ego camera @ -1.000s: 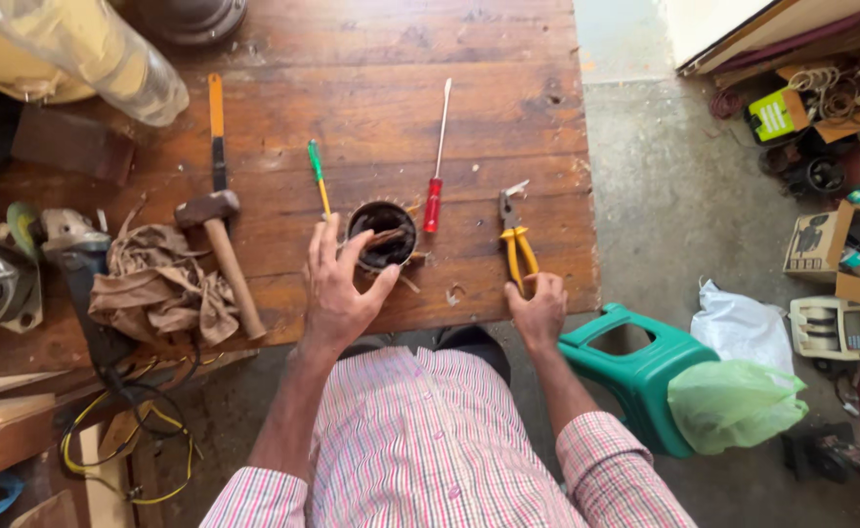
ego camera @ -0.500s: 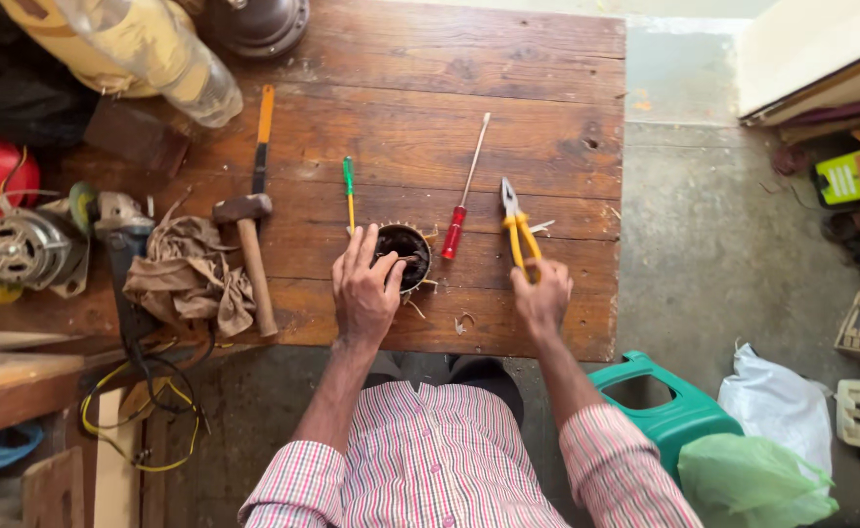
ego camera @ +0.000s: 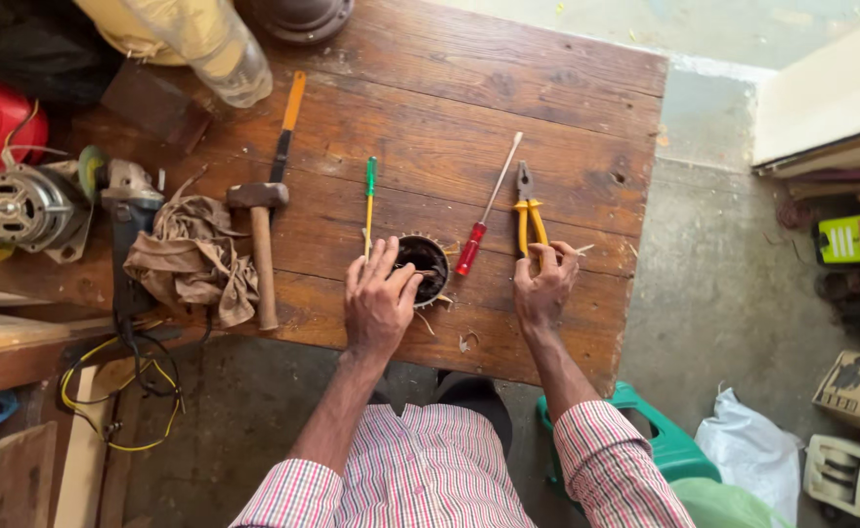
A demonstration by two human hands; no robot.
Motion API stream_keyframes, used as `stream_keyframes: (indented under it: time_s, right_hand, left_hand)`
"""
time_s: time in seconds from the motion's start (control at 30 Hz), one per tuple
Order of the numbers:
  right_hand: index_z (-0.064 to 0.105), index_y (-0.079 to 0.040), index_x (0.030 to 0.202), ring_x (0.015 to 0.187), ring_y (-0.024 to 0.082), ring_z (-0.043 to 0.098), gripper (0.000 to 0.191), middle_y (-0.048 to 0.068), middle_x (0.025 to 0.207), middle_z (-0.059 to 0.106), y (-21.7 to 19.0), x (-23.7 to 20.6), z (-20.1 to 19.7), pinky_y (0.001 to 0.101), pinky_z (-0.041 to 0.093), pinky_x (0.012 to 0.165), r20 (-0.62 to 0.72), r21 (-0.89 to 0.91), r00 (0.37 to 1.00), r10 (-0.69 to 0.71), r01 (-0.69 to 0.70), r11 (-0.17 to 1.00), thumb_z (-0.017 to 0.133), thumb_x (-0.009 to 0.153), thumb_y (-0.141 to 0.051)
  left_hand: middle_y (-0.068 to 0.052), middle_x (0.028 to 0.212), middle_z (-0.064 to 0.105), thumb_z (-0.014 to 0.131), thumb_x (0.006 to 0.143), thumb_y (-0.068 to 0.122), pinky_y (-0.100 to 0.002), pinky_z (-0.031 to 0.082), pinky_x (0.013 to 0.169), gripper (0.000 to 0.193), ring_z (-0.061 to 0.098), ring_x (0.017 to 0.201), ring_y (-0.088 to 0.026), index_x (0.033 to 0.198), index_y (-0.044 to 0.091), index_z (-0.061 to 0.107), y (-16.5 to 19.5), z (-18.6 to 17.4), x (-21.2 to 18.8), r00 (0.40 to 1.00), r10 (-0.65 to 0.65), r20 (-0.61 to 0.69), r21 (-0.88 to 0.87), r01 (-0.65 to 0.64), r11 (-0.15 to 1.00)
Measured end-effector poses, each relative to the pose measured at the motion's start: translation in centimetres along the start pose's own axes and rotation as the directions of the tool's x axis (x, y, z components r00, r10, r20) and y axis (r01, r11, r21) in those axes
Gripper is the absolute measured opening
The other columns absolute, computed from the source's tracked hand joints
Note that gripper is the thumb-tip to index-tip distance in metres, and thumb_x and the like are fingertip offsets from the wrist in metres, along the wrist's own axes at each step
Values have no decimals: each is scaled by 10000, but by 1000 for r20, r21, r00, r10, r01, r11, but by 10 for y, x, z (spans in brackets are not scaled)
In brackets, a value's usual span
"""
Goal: The person works on a small round motor component at a wooden workbench, prying at its contents by hand. They wipe their hands with a rag, retrieve dark motor parts from a green plastic bag on the floor, reach into a shelf, then hold the component and file its edge with a flat file before tipping the part to empty debris onto the table.
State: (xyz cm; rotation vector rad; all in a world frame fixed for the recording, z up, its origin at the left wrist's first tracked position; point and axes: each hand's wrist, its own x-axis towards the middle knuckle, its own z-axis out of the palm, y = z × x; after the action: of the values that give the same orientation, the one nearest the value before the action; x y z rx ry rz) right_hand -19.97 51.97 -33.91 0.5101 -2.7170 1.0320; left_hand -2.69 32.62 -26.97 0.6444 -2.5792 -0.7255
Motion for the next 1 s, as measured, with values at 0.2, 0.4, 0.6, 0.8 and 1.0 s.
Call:
stream_keyframes:
  time_s: [0.2,0.4,0.6,0.8,1.0]
  right_hand:
    - [704,-60,1143,1161,356,537,239,192,1249,500,-22,46,29,504,459,1005,136,-46,989,-56,63,997,702,910,-113]
    - [698,-182,1287,1346,441,376,371,238,1480,376,-43,111,74,614,342,1070,222,-214,974,-53,102,972,657,918,-202]
    - [624,-174,1379,1477,500,183,516,275,1591,226,-66,137,97,697,220,1090,358,-254,933,-36,135,958,683,879,-286]
    - [577,32,1367,1441,425,358,446,285,1558,353,-69,23,39,533,354,1149,88,140,996,28,-40,989,650,989,-192]
    - [641,-103,1219,1245,413,563,292,210,1365,543,-52,-188,-56,486,488,1018,249,-26,941,229,-230,973,586,932,-96]
  left_hand:
    - [-206,1446,597,701,948,266,-512,349,1142,263,531,1381,-352,1093,59,774,-6,-3,3,1000,0,2,-14,0,1000]
    - [-212,1432,605,695,943,249,-516,353,1138,255,536,1371,-353,1091,52,764,-7,-10,11,1000,19,18,0,-19,1000]
    - [-201,1421,611,693,939,251,-523,354,1132,255,547,1359,-348,1084,53,763,-12,-10,12,999,44,-7,10,-44,999]
    - [-197,1419,612,703,931,262,-516,370,1119,248,554,1340,-344,1070,69,773,-16,-17,11,999,38,27,2,-38,999]
    - [-207,1415,599,720,949,284,-537,361,1133,297,537,1324,-375,1123,46,760,-24,-23,7,994,108,26,3,-108,994]
